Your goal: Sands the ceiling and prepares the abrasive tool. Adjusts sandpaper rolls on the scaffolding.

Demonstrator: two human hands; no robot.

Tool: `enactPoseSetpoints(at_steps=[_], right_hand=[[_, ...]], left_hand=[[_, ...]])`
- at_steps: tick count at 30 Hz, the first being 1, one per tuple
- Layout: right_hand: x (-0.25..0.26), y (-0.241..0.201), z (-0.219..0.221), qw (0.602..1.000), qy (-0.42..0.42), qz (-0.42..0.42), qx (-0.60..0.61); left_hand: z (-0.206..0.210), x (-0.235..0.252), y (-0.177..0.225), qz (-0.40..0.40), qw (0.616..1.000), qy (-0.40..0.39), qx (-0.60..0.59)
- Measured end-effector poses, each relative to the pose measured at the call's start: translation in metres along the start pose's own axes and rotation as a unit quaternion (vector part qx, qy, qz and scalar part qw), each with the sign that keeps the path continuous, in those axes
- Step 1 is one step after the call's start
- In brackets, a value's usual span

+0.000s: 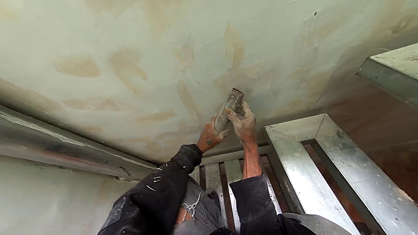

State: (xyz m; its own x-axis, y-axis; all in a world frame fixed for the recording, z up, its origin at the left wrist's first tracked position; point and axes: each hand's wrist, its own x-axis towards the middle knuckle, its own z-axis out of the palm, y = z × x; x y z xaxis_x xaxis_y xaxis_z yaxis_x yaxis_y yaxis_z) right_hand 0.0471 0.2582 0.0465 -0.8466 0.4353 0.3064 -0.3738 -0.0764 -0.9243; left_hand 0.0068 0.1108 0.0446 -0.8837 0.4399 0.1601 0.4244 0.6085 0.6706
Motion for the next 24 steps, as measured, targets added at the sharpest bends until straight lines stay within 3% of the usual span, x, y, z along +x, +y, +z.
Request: enactPoseSetpoints(at_steps=[5,10,14,20,24], right_hand=[[0.000,0.002,-0.001,0.998,0.050,0.024,0.026],[0.005,0.006,-0.017,0.976,0.023,0.059,0.209],[0.006,0.009,-0.021,0.950,-0.006,0.030,0.312],[0.005,0.011,-0.015,0.956,-0.037,-0.006,0.290],[0.005,0.005,-0.013,0.978,-0.017,-0.007,0.209]], left_hand=[[0.001,-0.003,0.000,0.025,0.997,-0.014,0.066],[-0.003,-0.008,0.010,0.061,0.995,-0.071,-0.038],[-0.005,-0.010,0.017,0.143,0.982,-0.084,-0.092],[-0.004,-0.008,0.024,0.191,0.980,-0.019,-0.048],[-0.006,-0.007,0.023,0.202,0.979,0.015,-0.035]])
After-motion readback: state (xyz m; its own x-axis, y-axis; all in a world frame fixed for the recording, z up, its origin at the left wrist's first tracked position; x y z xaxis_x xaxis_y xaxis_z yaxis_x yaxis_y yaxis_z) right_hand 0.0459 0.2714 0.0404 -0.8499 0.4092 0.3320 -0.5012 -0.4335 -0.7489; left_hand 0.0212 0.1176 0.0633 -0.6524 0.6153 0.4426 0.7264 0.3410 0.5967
